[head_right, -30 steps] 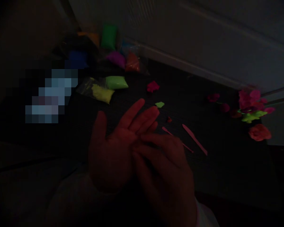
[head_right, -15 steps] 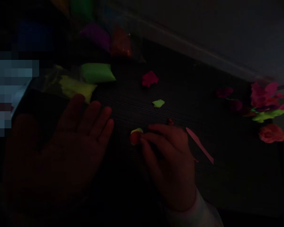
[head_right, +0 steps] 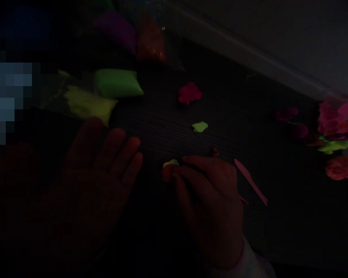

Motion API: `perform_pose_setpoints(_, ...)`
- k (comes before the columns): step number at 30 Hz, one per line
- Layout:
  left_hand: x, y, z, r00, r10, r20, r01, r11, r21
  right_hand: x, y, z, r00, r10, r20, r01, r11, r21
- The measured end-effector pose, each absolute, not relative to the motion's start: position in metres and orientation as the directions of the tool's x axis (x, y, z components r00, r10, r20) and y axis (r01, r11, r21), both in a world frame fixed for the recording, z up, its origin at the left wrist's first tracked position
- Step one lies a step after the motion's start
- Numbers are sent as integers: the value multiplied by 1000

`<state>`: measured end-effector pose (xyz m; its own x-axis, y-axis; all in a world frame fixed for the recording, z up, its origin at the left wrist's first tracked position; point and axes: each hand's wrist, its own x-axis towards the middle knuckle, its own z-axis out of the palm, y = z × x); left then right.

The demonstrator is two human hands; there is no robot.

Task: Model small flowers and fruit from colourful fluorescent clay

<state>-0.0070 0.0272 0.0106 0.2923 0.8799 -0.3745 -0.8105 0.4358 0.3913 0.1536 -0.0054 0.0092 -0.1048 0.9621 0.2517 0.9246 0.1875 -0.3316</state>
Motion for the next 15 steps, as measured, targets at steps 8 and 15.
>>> perform_pose_setpoints(8,-7,27,11,275,860,-430,-800,452,394,154,-6,9,-150,955,256,921,229,-316)
perform_pose_setpoints(15,-7,26,10,253,890,-379,-747,429,507,155,-7,10,-192,940,281,930,266,-253)
